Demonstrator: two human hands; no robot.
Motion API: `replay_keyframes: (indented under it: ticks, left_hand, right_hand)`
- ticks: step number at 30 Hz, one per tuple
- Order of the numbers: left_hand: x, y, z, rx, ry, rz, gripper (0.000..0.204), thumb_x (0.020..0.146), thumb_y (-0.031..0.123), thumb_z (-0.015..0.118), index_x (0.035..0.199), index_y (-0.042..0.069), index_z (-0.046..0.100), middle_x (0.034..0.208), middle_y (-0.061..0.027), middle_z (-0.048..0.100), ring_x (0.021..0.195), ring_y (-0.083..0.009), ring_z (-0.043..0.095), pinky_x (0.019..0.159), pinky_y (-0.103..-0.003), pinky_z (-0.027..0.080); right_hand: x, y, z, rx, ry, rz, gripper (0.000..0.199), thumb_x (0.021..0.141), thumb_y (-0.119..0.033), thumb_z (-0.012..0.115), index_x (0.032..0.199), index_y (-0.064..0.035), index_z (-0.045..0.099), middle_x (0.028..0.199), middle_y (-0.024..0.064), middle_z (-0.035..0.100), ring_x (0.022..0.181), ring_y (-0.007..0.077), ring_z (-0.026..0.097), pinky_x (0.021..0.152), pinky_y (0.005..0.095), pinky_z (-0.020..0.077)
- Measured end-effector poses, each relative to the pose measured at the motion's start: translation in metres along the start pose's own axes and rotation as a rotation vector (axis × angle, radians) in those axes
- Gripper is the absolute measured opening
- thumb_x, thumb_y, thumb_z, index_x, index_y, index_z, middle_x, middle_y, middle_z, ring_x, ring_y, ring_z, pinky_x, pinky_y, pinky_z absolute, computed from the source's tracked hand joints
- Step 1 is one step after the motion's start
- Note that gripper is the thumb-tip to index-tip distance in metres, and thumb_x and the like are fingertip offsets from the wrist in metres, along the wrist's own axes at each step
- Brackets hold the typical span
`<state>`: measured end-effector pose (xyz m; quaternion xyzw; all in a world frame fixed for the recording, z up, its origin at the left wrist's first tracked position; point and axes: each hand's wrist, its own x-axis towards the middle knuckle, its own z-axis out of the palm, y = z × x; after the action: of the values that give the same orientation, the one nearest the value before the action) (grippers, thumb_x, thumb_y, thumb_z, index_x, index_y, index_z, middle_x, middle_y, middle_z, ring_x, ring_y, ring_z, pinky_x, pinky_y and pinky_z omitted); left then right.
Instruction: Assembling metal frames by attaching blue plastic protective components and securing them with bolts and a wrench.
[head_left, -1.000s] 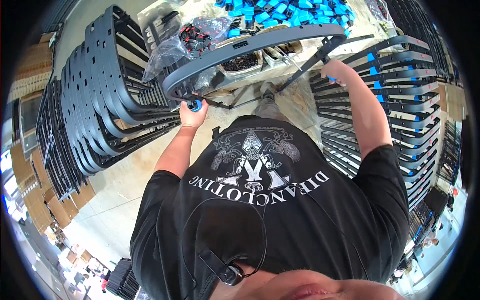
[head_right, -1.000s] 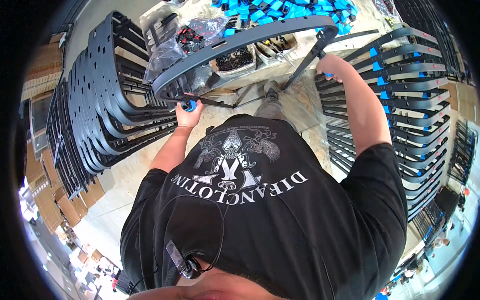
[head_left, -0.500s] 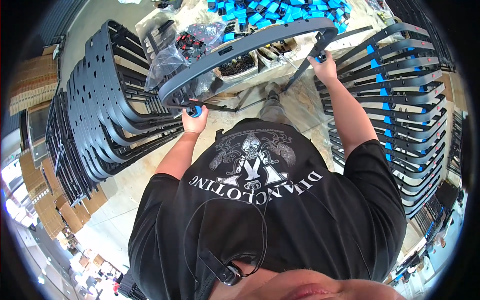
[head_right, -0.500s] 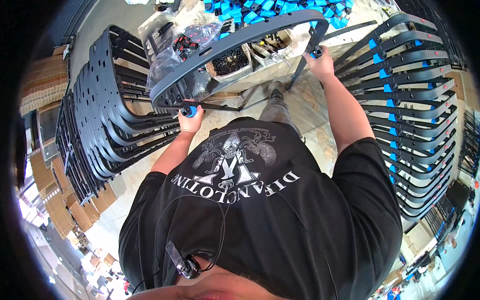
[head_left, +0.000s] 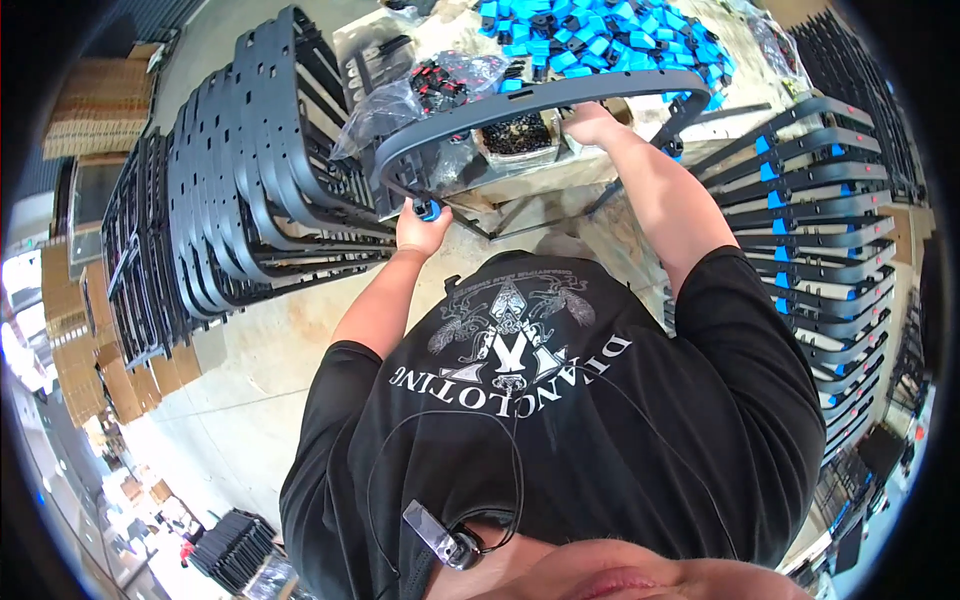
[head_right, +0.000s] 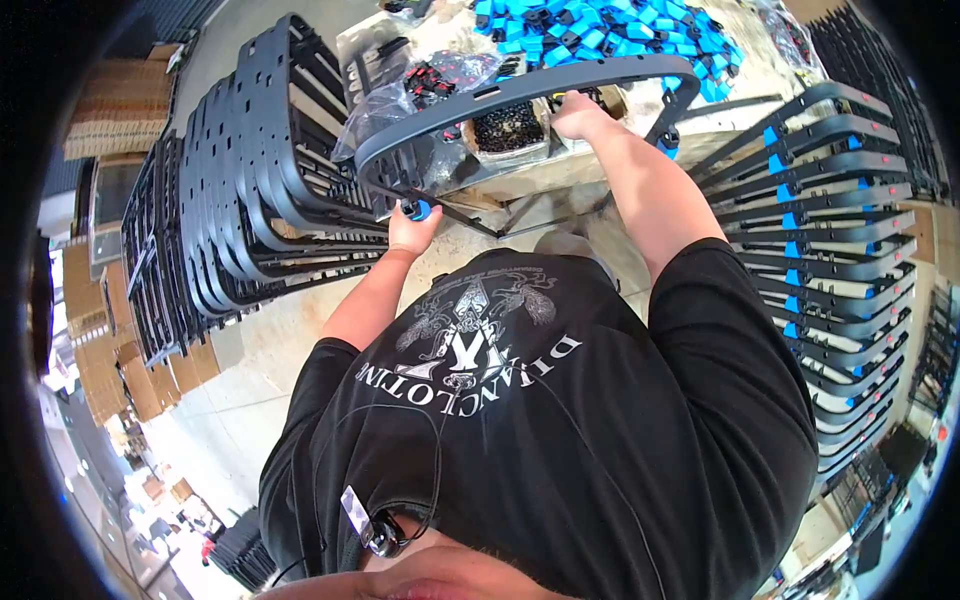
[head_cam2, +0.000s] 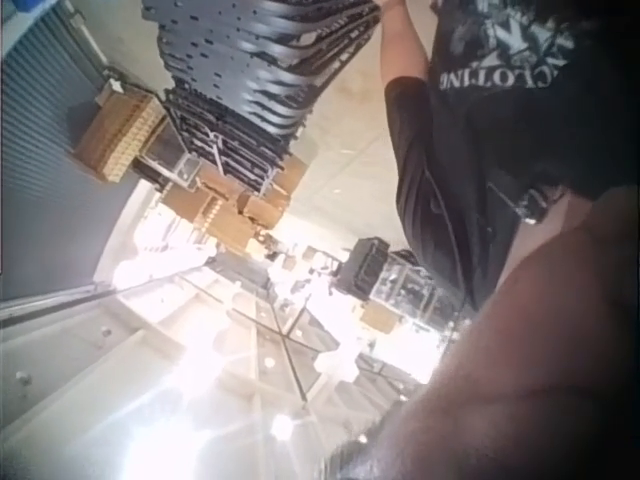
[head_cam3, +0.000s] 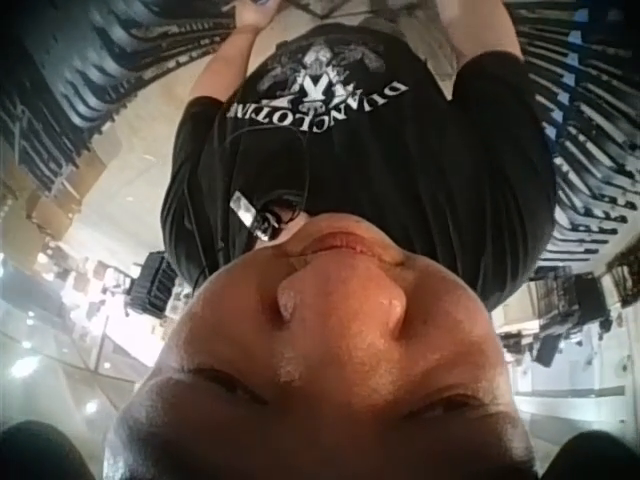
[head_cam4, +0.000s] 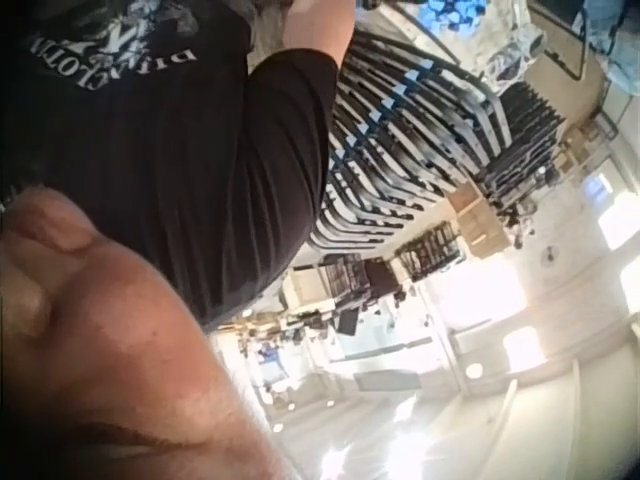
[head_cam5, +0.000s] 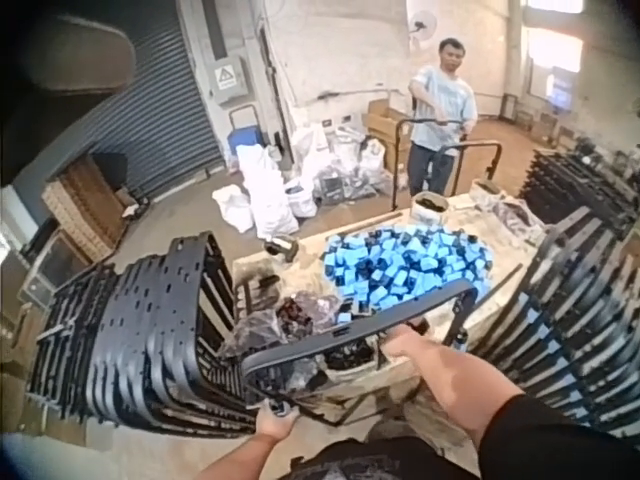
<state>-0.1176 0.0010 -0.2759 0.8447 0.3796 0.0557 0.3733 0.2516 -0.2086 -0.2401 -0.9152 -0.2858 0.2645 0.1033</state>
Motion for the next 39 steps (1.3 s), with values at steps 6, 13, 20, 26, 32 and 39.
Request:
replay_keyframes:
  ticks: [6,13,20,26,32,39]
  left_hand:
    - [-0.053,0.003,-0.008,0.022,0.223,-0.076,0.072,0.076,0.039,0.083,0.129,-0.001,0.054,0.126,-0.022,0.064,0.117,-0.0382,0.061,0.1,-0.042,0.049]
    - [-0.131,0.039,-0.015,-0.506,-0.017,-0.424,0.039,0.09,0.024,0.073,0.115,-0.004,0.061,0.097,-0.0117,0.071,0.088,-0.0187,0.068,0.079,-0.032,0.054]
    - [-0.079,0.226,-0.032,-1.03,-0.199,-0.395,0.035,0.104,0.032,0.057,0.119,0.0,0.059,0.1,-0.0097,0.069,0.085,-0.0177,0.067,0.073,-0.03,0.054]
    - [-0.097,0.19,0.002,-1.006,-0.032,-0.104,0.037,0.104,0.028,0.058,0.125,-0.003,0.055,0.103,-0.0099,0.068,0.087,-0.0136,0.066,0.076,-0.028,0.054]
    - [-0.121,0.124,-0.005,-0.585,0.329,0.189,0.035,0.097,0.016,0.068,0.124,0.001,0.051,0.1,-0.0108,0.069,0.09,-0.0145,0.065,0.082,-0.03,0.052]
    - [-0.088,0.009,-0.048,-0.891,0.45,-0.093,0.023,0.096,0.017,0.072,0.108,0.005,0.057,0.078,-0.0005,0.061,0.063,-0.0061,0.052,0.056,-0.023,0.042]
  right_hand:
    - [-0.022,-0.009,-0.011,0.127,0.056,-0.153,0.042,0.086,-0.017,0.055,0.121,0.0042,0.064,0.121,0.0317,0.063,0.114,0.0436,0.063,0.098,0.0455,0.0496]
    - [-0.143,-0.003,-0.051,0.396,-0.013,-0.355,0.059,0.085,-0.016,0.064,0.139,-0.0063,0.042,0.101,0.025,0.067,0.093,0.0425,0.066,0.084,0.0489,0.0507]
    - [-0.169,-0.034,-0.018,0.518,-0.108,-0.698,0.041,0.086,-0.012,0.061,0.125,-0.0033,0.057,0.092,0.021,0.065,0.086,0.036,0.066,0.078,0.045,0.0515]
    - [-0.183,-0.051,-0.017,0.657,-0.261,-0.873,0.041,0.088,-0.005,0.057,0.129,0.0002,0.058,0.108,0.0134,0.068,0.101,0.0206,0.065,0.092,0.0349,0.0511]
    - [-0.179,-0.058,0.015,0.89,-0.311,-0.648,0.035,0.092,-0.004,0.06,0.127,-0.0012,0.058,0.108,0.0097,0.067,0.097,0.0163,0.064,0.087,0.0328,0.0521]
    - [-0.183,-0.073,0.074,0.592,-0.114,-0.366,0.034,0.097,-0.028,0.066,0.114,0.001,0.062,0.088,0.0087,0.064,0.073,0.0138,0.061,0.068,0.0332,0.0503]
